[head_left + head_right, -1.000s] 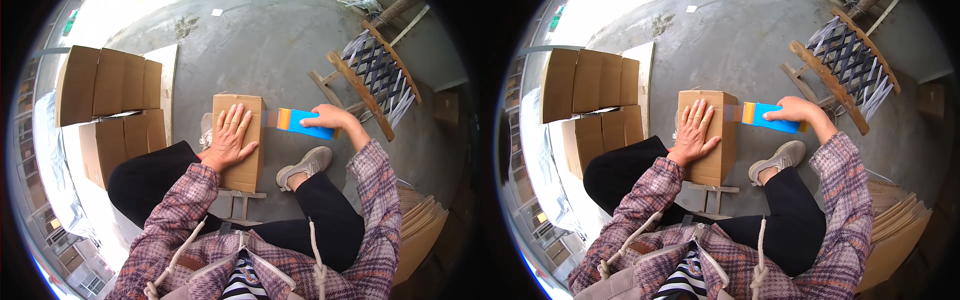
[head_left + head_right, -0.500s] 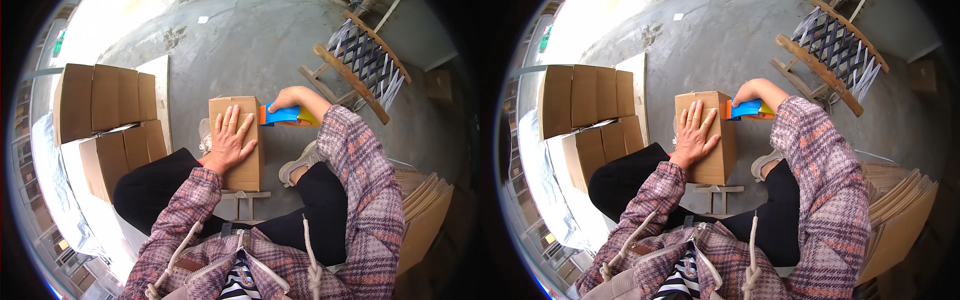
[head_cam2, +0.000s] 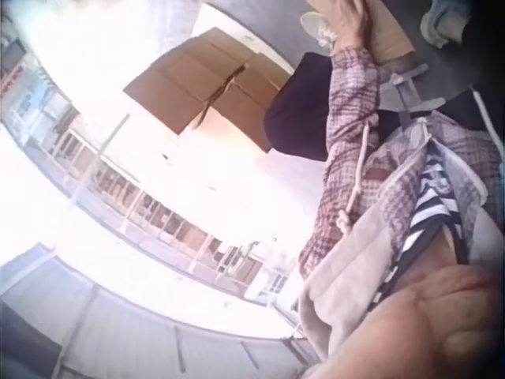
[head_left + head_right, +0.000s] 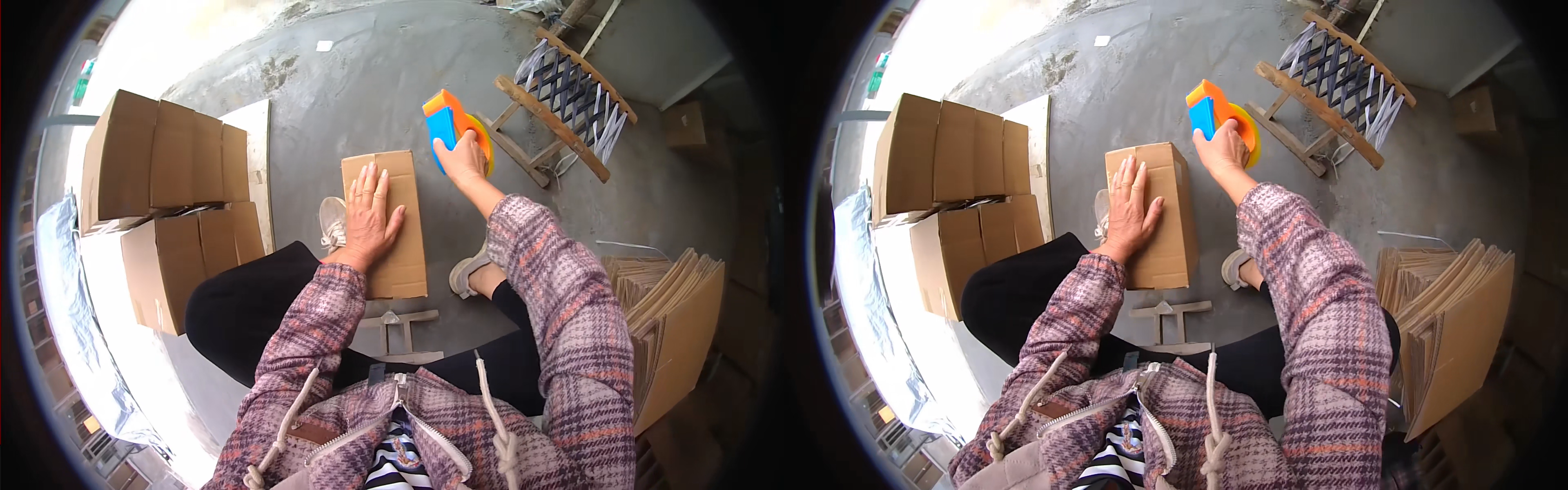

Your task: Folding and taping cardboard boxes using a handheld tape dispenser.

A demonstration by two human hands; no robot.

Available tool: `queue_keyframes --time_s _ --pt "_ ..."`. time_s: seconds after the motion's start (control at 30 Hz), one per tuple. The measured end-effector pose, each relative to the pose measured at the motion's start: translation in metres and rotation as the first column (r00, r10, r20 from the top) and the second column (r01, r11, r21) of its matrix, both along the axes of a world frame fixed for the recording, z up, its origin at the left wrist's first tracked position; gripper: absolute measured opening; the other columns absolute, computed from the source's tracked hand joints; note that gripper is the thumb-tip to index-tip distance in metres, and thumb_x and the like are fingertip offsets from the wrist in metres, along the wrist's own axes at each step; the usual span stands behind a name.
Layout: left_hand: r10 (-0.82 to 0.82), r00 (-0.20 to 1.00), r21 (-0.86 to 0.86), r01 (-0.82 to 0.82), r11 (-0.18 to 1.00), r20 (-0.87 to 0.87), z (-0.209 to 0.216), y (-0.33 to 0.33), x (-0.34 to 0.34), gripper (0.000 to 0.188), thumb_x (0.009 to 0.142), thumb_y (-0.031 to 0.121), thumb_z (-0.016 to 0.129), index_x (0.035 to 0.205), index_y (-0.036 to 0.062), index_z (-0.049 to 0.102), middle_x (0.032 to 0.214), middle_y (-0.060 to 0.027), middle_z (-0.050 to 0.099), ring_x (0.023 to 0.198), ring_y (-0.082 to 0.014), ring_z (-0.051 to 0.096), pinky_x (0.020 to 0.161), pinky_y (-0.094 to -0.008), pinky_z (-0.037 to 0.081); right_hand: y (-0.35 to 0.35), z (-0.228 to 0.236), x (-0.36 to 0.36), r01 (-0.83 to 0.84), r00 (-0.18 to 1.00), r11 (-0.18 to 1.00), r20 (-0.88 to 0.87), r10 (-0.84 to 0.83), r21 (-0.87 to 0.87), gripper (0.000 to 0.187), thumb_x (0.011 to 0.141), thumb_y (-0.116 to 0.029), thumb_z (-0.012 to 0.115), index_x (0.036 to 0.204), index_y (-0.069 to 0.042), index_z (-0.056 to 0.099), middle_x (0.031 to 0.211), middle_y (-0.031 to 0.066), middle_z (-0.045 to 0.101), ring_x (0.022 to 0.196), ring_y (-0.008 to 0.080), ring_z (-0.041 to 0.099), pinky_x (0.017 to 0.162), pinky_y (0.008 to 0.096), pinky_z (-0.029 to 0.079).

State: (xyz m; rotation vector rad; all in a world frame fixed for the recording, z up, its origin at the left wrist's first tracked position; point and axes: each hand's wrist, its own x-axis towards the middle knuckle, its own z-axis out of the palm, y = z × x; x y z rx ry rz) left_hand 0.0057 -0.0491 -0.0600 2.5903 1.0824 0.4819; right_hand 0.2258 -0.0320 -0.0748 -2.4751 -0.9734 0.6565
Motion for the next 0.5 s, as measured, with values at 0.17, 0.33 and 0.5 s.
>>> queue_keyframes --time_s 0.17,0.33,0.5 --pt "0.512 0.829 -0.239 -0.463 0.854 0.226 -0.01 0.011 -0.003 0.06 0.091 0.033 0.053 0.135 -0.0029 0.032 0.138 -0.0272 0.034 0.129 -0.0395 0.032 0.106 -0.0415 0.028 0.017 -0.028 -0.055 0.211 0.974 0.946 0.026 -0.224 0.245 0.053 0.078 -0.045 0.06 0.097 0.001 0.041 0.074 0.0226 0.061 0.072 0.0406 0.061 0.066 0.049 0.045" --pt "0.616 0.744 -0.686 -0.308 0.66 0.259 -0.014 0.02 -0.012 0.055 0.089 0.038 0.058 0.123 -0.0033 0.045 0.11 -0.0168 0.059 0.101 -0.0253 0.057 0.088 -0.036 0.044 0.016 -0.063 -0.06 0.303 0.941 0.896 0.045 -0.335 0.323 0.061 0.077 -0.047 0.061 0.108 0.0 0.04 0.075 0.023 0.06 0.072 0.0407 0.06 0.066 0.0489 0.045" --pt "0.741 0.63 -0.943 -0.04 0.329 0.232 -0.009 0.022 -0.008 0.054 0.088 0.04 0.06 0.121 -0.0018 0.049 0.11 -0.01 0.059 0.1 -0.0149 0.055 0.087 -0.0298 0.044 0.002 -0.099 -0.054 0.226 0.954 0.914 0.114 -0.278 0.338 0.063 0.077 -0.047 0.062 0.113 0.0 0.04 0.076 0.0231 0.059 0.071 0.042 0.059 0.065 0.0494 0.044"
